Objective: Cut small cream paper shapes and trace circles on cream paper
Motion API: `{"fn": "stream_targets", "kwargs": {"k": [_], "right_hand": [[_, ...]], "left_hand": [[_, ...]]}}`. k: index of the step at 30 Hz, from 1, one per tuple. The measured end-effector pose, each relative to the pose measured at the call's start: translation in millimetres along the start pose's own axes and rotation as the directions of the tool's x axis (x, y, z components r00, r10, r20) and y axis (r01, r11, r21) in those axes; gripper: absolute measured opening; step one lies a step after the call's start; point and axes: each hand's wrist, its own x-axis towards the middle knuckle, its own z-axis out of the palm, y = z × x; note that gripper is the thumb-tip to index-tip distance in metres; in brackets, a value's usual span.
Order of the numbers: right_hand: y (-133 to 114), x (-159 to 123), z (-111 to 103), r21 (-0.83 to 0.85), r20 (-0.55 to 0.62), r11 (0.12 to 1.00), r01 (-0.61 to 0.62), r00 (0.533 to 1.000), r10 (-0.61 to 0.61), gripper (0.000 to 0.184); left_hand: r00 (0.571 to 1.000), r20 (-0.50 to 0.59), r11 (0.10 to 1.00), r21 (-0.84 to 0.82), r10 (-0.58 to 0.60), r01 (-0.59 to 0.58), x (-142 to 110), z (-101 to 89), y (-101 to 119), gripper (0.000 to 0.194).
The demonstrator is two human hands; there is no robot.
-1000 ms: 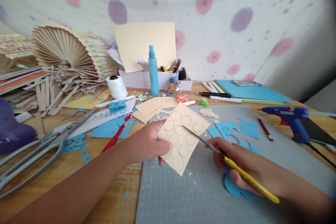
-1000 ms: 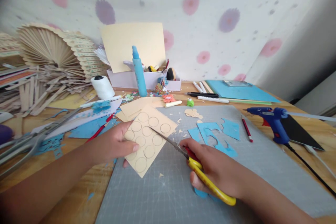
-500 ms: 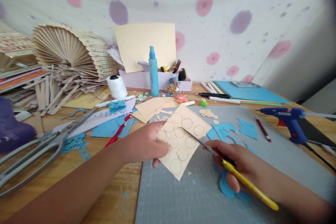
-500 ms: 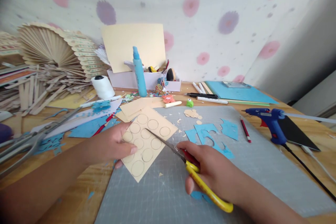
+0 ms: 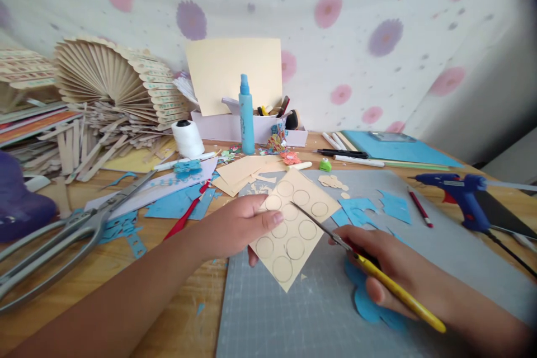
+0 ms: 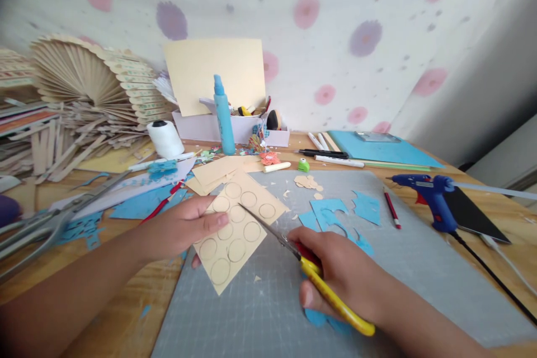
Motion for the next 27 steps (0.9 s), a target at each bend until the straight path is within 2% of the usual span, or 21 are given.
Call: {"fn": "stream_targets", "kwargs": {"k": [3,6,9,13,15,18,20,27], "right_hand": [[-5,-3,-5,-0.044,0.066,0.999,0.002,0.998,0.001,0.062],[-10,-7,-9,-0.075,0.116,0.997,-0.014,0.993,0.023,0.062],[-12,-10,-9,-0.043,0.142,0.999,-0.018,0.990,0.024,0.061],[-13,-11,-4,0.067,0.115,0.997,-0.048,0.993,0.040,0.066],[-15,-9,-1,0.152,0.141,0.984,-0.088,0.988,0.067,0.060],[-21,-5,1,0.271,0.225,0.943,-0.192,0.965,0.132,0.034],[-22,-3,2,0.293,0.243,0.929,-0.227,0.957,0.158,0.023],[-9,-1,12,0.179,0.142,0.968,-0.178,0.978,0.154,0.024]], "left_hand": [[1.000,0.006,0.999,0.033,0.012,-0.013,-2,-0.6,3,0.022],[1.000,0.019,0.998,0.062,0.008,-0.009,-4,1.3,5,0.018],[0.998,0.054,0.999,0.037,-0.008,0.006,-5,5.5,7,0.015],[0.996,0.092,0.999,0.036,-0.016,0.013,-7,8.8,9,0.014],[0.995,0.098,0.999,0.033,0.005,-0.008,-7,8.8,10,0.014],[0.995,0.102,0.999,0.032,0.010,-0.013,-8,8.2,10,0.014],[0.995,0.104,0.999,0.036,0.005,-0.009,-8,7.9,9,0.015],[0.994,0.104,0.990,0.139,-0.010,-0.005,-7,7.3,7,0.021]]}}
